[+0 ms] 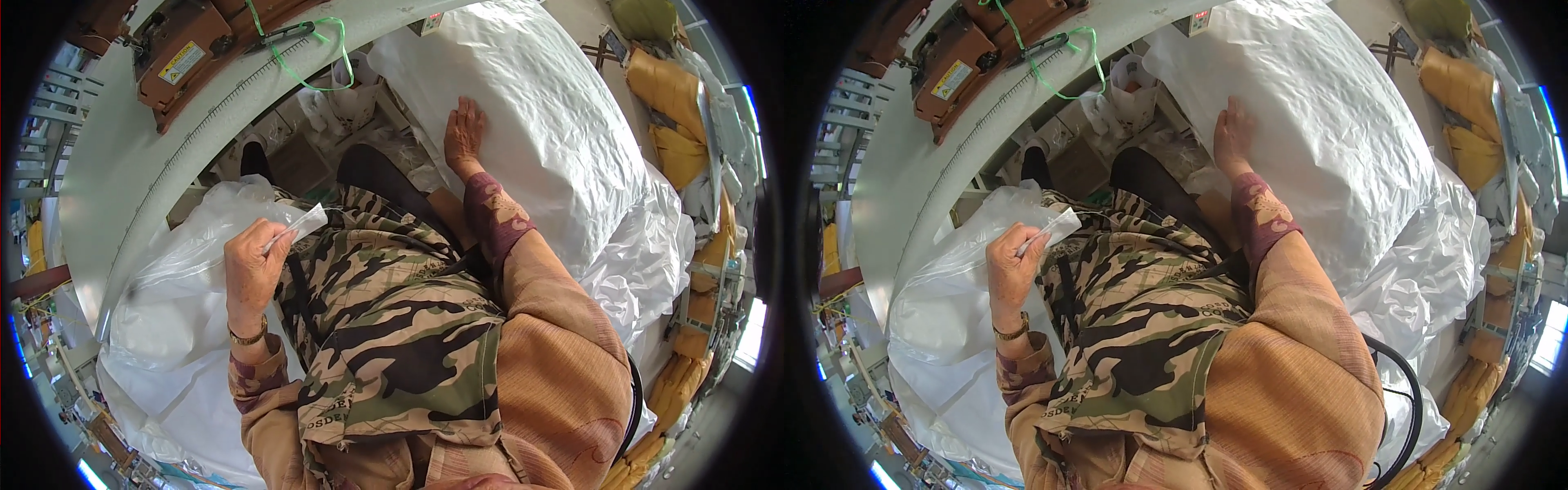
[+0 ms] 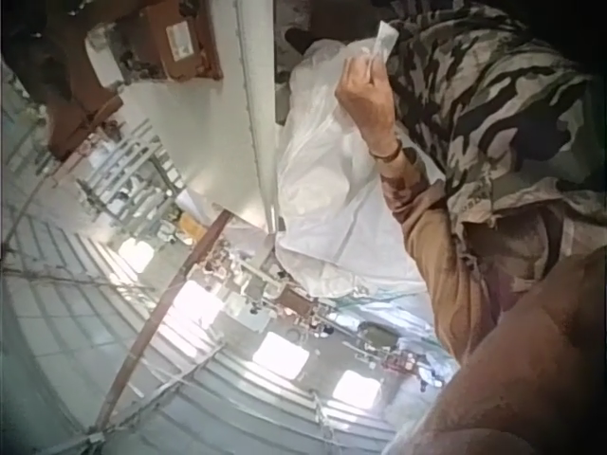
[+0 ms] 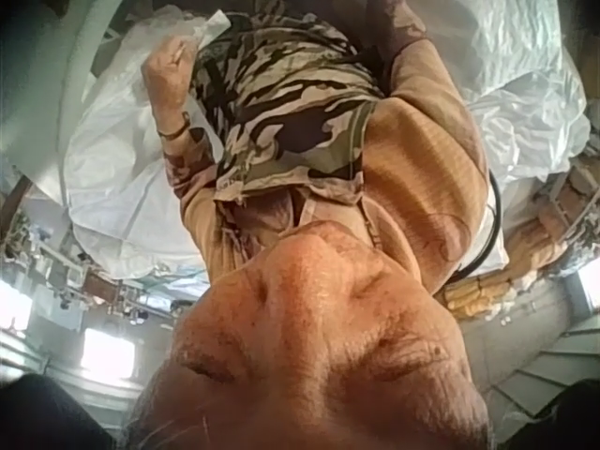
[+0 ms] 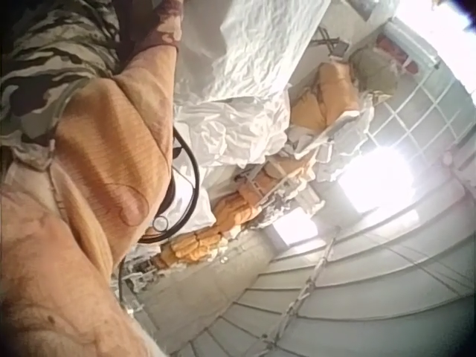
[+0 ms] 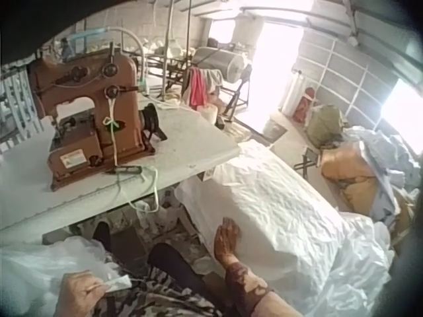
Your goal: The person aligns and folds the edges of a plastic liner by hand, stitches the seam using a sewing machine, and then rearranges and folds the large plastic sheet by hand.
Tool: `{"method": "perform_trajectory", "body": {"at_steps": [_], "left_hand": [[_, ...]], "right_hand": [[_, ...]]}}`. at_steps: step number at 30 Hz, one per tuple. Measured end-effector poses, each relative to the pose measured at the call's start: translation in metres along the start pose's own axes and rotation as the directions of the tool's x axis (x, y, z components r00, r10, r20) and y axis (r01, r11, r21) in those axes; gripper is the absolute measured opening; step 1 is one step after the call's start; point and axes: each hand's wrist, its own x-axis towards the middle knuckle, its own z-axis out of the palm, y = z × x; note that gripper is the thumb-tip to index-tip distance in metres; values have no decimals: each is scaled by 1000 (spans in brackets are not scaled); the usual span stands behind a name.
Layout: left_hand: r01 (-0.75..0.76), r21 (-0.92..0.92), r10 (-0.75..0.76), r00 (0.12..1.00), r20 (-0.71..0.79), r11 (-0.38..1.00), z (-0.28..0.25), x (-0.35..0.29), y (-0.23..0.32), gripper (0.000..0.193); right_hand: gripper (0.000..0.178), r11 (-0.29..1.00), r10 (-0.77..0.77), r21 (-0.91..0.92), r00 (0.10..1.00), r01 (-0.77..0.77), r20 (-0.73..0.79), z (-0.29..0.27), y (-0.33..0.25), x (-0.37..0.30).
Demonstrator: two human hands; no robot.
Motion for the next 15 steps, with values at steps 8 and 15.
{"method": "perform_trajectory", "body": {"at_steps": [8, 15], "left_hand": [[-25, 0, 25, 1000, -14, 1000, -1, 1, -1, 16], [-175, -113, 188, 975, 116, 978, -11, -5, 11, 18]], "right_hand": [[23, 986, -150, 100, 974, 134, 171, -42, 20, 13], [13, 731, -348, 659, 927, 176, 139, -84, 24, 20]]}}
